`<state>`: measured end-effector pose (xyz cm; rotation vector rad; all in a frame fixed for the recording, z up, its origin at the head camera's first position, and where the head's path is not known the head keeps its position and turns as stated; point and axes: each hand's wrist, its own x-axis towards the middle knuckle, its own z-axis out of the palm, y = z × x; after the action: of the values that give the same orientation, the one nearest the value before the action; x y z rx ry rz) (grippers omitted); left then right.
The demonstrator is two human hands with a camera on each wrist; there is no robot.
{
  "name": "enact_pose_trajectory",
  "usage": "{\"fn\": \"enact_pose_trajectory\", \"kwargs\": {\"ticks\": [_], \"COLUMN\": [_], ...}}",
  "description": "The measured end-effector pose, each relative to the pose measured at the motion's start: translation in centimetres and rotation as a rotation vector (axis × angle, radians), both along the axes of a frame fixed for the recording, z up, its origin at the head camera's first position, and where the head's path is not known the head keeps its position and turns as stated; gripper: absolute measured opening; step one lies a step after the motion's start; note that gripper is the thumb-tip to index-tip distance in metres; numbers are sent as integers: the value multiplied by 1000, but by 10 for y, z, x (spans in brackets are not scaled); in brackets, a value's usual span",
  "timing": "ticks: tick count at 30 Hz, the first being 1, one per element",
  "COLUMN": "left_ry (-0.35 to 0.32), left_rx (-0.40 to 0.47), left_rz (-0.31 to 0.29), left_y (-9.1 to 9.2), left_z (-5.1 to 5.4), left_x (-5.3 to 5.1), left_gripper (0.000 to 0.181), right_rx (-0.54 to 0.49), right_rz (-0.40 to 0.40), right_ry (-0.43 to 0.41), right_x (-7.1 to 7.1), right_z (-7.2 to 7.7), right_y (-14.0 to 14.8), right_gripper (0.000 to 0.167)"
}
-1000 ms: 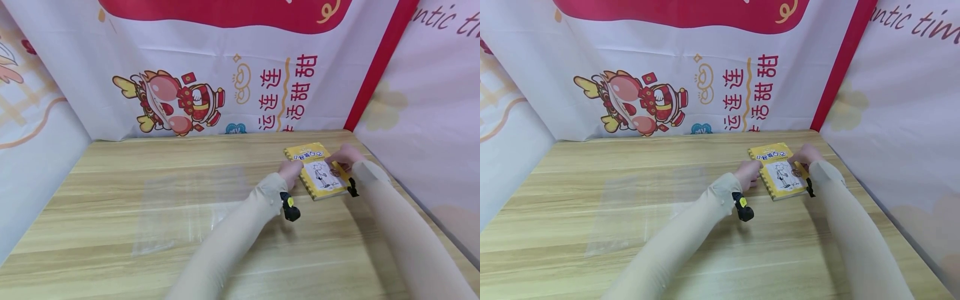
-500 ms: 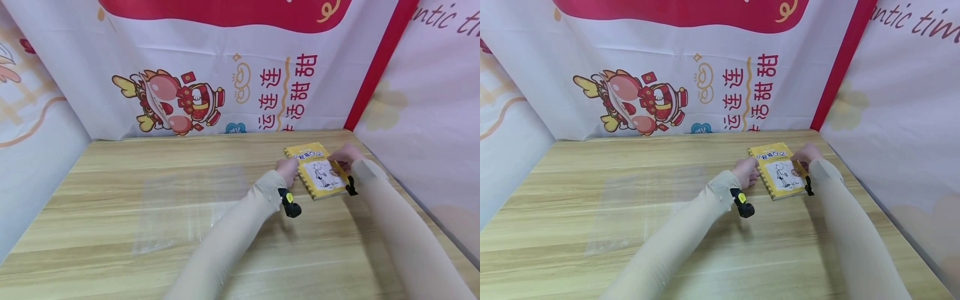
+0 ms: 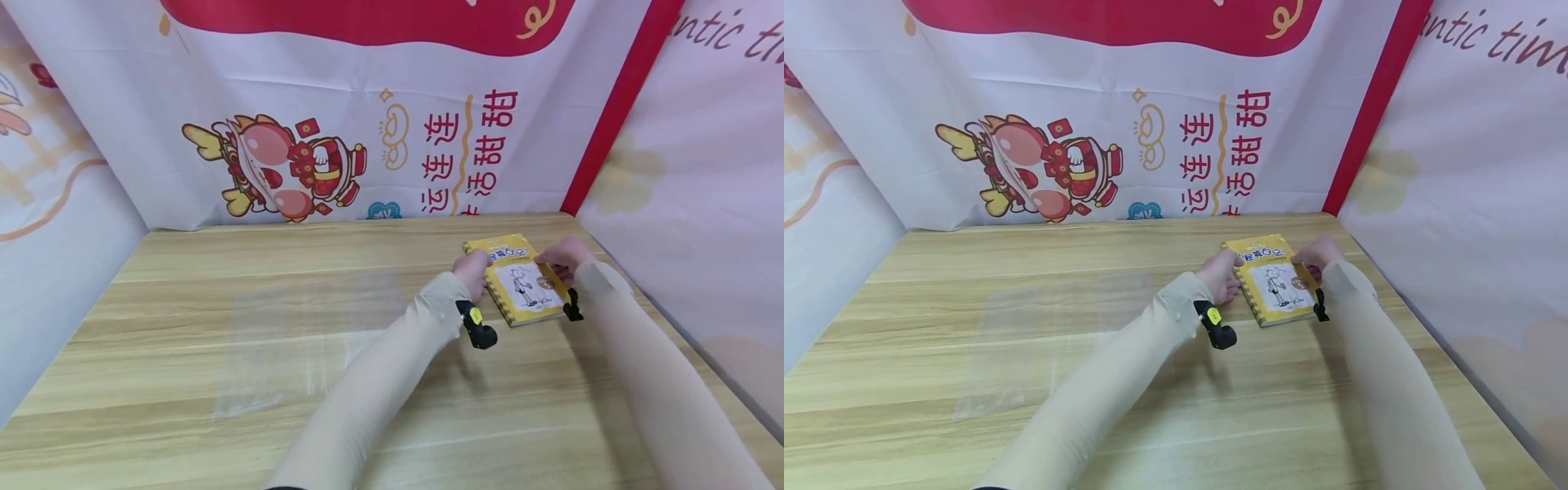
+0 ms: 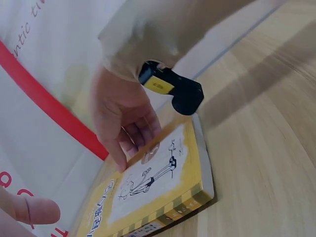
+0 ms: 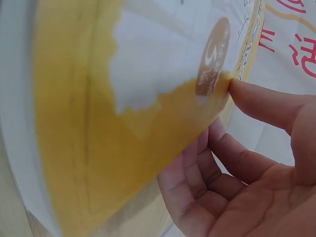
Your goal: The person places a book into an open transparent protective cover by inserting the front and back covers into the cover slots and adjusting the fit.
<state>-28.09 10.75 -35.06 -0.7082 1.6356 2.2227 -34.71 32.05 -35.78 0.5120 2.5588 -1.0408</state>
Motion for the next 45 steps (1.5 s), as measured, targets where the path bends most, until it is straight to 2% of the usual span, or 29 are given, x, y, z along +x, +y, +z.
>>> {"fn": "enact_pose_trajectory", "kwargs": {"ticks": [5, 11, 18, 26, 33, 35, 38, 42, 45], "left_ry": [-42, -74, -20, -8, 16, 20, 31, 38, 22], "left_rx": [111, 135, 83, 134, 187, 163, 142, 195, 252], "left_rz": [-23, -30, -33, -64, -53, -44, -67, -136, -162], "left_y": [-3, -3, 3, 4, 4, 5, 5, 0, -3], "left_z": [3, 2, 1, 10, 12, 13, 12, 8, 5], "left_x": [2, 2, -1, 7, 8, 8, 6, 2, 0], "left_gripper": [57, 56, 62, 63, 48, 46, 46, 46, 45], "right_rx": [-3, -5, -51, -119, -162, -167, -170, -156, -161], "right_rz": [-12, -28, -48, -92, -136, -141, -168, -162, -150], "right_ry": [15, 18, 1, -42, -77, -87, -95, -109, -111], "right_x": [1, 1, -4, -5, -8, -11, -15, -13, -10], "right_z": [-1, -3, -5, -2, -3, -5, -7, -4, -1], "right_y": [1, 0, 0, -2, 1, 4, 8, 8, 6], "right_gripper": [38, 41, 44, 40, 38, 38, 35, 33, 33]}}
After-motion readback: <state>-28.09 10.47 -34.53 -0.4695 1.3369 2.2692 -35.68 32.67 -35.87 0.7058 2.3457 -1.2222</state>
